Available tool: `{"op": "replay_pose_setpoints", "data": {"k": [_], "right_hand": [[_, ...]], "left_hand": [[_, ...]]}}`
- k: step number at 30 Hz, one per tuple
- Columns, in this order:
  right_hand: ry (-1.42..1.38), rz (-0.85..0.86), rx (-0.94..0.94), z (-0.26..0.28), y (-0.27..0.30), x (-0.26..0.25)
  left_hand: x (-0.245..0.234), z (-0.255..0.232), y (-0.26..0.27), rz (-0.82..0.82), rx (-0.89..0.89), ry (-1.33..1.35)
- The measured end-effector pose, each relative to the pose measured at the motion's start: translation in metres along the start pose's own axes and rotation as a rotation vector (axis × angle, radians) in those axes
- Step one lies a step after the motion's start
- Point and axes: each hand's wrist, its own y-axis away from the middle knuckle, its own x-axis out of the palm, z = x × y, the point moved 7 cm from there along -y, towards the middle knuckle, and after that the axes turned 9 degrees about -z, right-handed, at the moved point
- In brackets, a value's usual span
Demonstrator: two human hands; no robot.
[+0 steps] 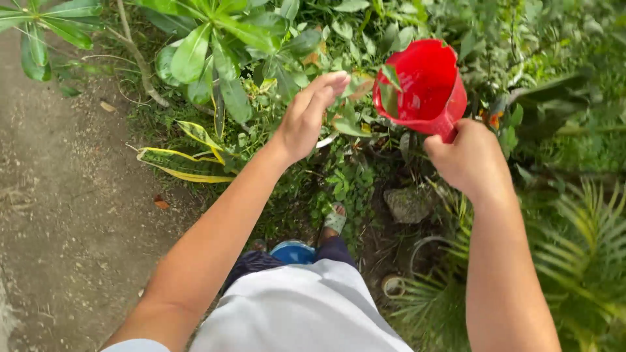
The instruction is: Watering various potted plants in a garden using a bucket and a red scoop.
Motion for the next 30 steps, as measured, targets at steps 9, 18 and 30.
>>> {"op": "replay_pose_setpoints", "data": {"k": [9, 18, 30], "right_hand": [[0.162, -0.074, -0.332, 0.021, -0.052, -0.002], [0.280, -0.158, -0.397, 0.055, -0.065, -0.007], [0.351, -0.148, -0.289, 0.054, -0.070, -0.009]], "left_hand": [[-0.002, -0.014, -0.009, -0.123, -0.014, -0.177], [-0.015, -0.007, -0.036, -0.122, -0.025, -0.136], [-0.002, -0.004, -0.056, -0.057, -0.037, -0.133]]}}
